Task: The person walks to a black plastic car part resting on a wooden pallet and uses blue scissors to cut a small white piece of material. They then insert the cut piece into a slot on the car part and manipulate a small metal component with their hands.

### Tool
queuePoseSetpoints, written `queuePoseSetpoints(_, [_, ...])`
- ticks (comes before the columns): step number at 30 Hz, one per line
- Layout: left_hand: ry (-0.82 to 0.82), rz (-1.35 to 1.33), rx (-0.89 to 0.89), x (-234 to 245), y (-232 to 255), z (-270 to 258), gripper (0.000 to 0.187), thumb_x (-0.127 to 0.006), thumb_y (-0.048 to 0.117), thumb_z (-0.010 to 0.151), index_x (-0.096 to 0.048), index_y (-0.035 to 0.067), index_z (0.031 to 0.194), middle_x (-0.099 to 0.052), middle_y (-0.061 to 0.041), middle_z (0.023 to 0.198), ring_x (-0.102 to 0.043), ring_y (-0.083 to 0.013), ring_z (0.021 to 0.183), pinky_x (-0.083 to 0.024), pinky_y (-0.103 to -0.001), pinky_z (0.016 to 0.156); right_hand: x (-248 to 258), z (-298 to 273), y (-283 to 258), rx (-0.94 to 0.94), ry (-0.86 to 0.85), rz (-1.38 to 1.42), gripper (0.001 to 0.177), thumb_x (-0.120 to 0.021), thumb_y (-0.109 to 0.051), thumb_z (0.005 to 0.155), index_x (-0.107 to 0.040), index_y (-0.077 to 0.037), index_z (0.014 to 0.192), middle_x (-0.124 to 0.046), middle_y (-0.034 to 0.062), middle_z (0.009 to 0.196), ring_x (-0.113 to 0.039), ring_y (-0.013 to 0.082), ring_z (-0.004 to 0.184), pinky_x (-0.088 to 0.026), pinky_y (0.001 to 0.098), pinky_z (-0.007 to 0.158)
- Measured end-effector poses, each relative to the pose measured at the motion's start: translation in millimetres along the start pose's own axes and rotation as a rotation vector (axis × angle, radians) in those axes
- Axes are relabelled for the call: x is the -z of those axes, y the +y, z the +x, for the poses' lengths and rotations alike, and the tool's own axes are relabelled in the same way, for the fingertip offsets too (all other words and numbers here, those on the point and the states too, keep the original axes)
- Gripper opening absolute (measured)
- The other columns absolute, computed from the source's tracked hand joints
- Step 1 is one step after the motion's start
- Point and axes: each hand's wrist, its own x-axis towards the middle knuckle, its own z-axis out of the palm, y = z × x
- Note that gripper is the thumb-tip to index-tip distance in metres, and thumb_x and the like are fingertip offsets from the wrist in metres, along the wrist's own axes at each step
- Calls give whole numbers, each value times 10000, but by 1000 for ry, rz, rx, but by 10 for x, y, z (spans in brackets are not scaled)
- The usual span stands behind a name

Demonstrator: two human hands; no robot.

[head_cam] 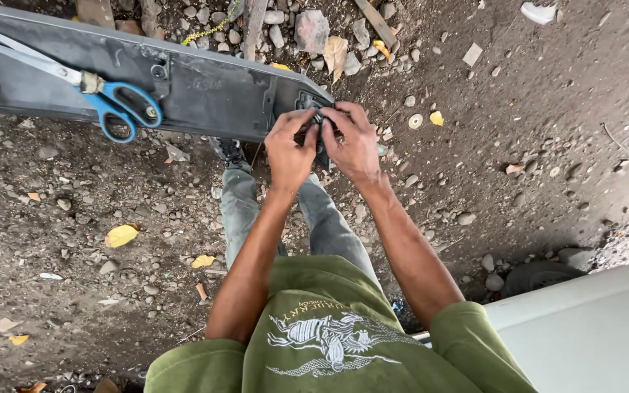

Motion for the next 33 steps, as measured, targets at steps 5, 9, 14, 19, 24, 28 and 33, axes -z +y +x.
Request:
queuePoseSetpoints(5, [15,78,15,-33,76,8,275,-755,26,888,-714,11,1160,-734,-164,1114,-744,-315,995,-588,-362,884,43,6,54,-5,-96,25,292,-741,-76,913,-727,-66,1204,-636,170,1228,-760,267,916,-659,326,769])
queuePoseSetpoints(9, [19,97,-8,-64,55,3,250,-769,23,892,-722,19,1138,-738,-166,1114,-751,-313,998,-595,-361,888,123,54,-12,-31,-156,48,342,-743,-72,887,-714,-58,1228,-616,181,1250,-761,262,936,-665,313,782])
queuePoseSetpoints(14, [37,61,-75,-107,15,-3,288,-760,-5,884,-728,13,1170,-742,-169,1129,-755,-314,1027,-599,-364,905,171,93,-78,-174,-235,121,370,-733,-69,882,-700,-56,1251,-613,176,1276,-780,212,892,-660,301,779])
queuePoseSetpoints(19, [45,102,-65,-110,16,-2,290,-776,9,879,-731,12,1166,-740,-175,1123,-750,-330,1012,-599,-370,888,216,75,-64,-168,-248,226,391,-751,-48,892,-670,-59,1274,-600,180,1327,-782,212,952,-646,297,815])
queuePoseSetpoints(24, [66,103,-85,-148,-59,-8,332,-784,23,870,-706,5,1192,-725,-190,1127,-737,-354,1008,-597,-382,885,207,52,-48,-192,-225,297,389,-758,-7,897,-645,-42,1268,-598,177,1352,-775,223,994,-631,300,811])
queuePoseSetpoints(28, [71,111,-79,-141,-10,-1,311,-792,29,861,-697,3,1156,-726,-189,1103,-734,-360,993,-595,-395,870,216,48,-47,-304,-211,404,402,-748,7,898,-617,-26,1276,-636,151,1296,-776,221,1038,-660,304,834])
queuePoseSetpoints(33, [55,104,-113,-133,-5,7,265,-775,5,872,-702,15,1126,-733,-182,1100,-742,-352,977,-604,-387,851,224,66,-55,-354,-241,412,413,-744,10,895,-613,-32,1285,-624,148,1251,-770,222,1055,-628,309,853])
